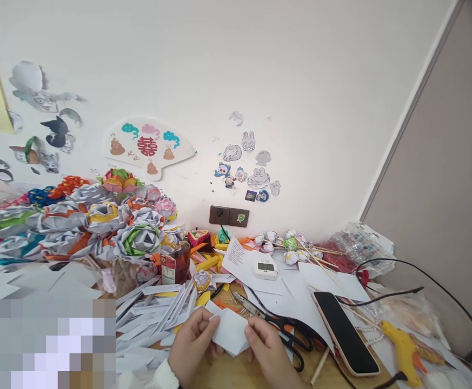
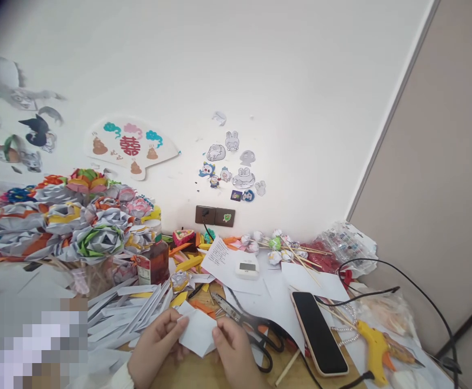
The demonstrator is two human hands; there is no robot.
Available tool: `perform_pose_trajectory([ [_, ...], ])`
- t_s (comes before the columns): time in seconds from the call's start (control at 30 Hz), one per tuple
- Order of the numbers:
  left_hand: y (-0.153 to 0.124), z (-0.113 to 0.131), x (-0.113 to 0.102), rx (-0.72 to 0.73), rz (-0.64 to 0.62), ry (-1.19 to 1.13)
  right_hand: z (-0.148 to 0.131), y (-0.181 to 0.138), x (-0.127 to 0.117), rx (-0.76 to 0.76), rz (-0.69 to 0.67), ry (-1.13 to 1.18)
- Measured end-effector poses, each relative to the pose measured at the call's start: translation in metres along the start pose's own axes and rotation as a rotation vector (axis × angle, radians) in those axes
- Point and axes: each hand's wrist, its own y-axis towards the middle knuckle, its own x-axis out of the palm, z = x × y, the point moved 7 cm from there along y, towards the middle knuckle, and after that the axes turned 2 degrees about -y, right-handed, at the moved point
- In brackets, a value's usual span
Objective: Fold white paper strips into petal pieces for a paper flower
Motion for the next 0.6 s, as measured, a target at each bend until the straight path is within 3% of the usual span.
perform_pose_trajectory([
  [0.3, -0.001, -0.007, 0.008, -0.04, -0.084, 0.093, 0.013, 0.001, -0.007, 0.049, -0.015, -0.079],
  [0.6, 0.005, -0.012, 0.002, -0.061, -0.073, -0.014, 0.01, 0.001, -0.007, 0.012, -0.05, 0.082],
])
